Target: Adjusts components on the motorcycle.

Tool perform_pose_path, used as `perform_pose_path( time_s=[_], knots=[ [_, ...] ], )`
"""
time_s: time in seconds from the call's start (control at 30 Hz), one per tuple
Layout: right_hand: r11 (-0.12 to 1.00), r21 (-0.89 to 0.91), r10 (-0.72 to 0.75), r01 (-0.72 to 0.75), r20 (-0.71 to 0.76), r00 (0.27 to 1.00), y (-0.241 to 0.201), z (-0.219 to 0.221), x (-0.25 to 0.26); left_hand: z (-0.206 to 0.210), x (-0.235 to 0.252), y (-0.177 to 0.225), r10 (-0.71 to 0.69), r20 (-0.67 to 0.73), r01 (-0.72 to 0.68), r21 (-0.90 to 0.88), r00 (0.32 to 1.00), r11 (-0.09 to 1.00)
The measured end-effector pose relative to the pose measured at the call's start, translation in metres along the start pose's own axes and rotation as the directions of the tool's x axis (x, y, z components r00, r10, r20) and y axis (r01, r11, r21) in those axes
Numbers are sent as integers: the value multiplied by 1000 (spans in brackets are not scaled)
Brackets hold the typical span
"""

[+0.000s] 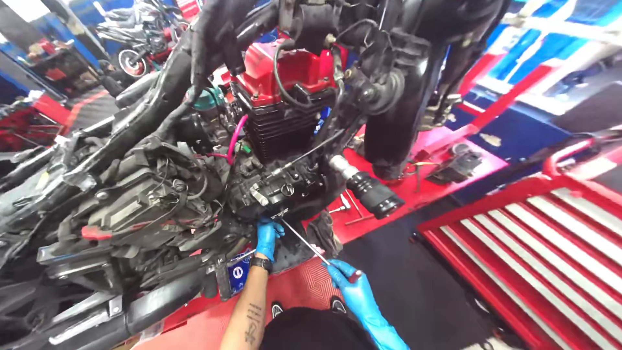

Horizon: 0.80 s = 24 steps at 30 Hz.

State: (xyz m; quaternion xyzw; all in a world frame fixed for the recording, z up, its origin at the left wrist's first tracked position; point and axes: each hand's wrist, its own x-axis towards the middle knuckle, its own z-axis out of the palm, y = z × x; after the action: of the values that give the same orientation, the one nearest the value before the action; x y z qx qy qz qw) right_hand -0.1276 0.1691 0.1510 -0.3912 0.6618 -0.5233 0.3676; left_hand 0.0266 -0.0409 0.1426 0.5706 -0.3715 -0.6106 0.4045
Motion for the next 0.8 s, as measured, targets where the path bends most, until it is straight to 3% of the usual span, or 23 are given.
perform_pose_path(
  time_s=[0.07, 0.13, 0.27, 0.4, 0.6, 0.8],
  knots=[
    [880, -363, -323, 308, 20, 946, 7, 6, -7, 1, 1, 0, 2, -2, -2, -4, 1000, 1000],
    [733, -542, -453, 412, 64, 889, 8, 15, -7, 2, 0, 0, 5, -9, -5, -5, 1000, 1000],
    [885, -349, -330, 308, -2, 944, 3, 23, -6, 3, 0, 1, 13, -28, -12, 7, 1000, 1000],
    [934, -237, -289, 267, -64, 955, -5, 13, -11, 2, 0, 1, 23, -24, -22, 39, 999, 999],
    [901, -363, -268, 236, -41, 962, -25, 3, -13, 3, -1, 0, 26, -39, -23, 63, 999, 998],
    [787, -540, -340, 298, 23, 940, -41, 21, -19, 5, -3, 1, 27, -55, -21, 114, 998, 993]
  ],
)
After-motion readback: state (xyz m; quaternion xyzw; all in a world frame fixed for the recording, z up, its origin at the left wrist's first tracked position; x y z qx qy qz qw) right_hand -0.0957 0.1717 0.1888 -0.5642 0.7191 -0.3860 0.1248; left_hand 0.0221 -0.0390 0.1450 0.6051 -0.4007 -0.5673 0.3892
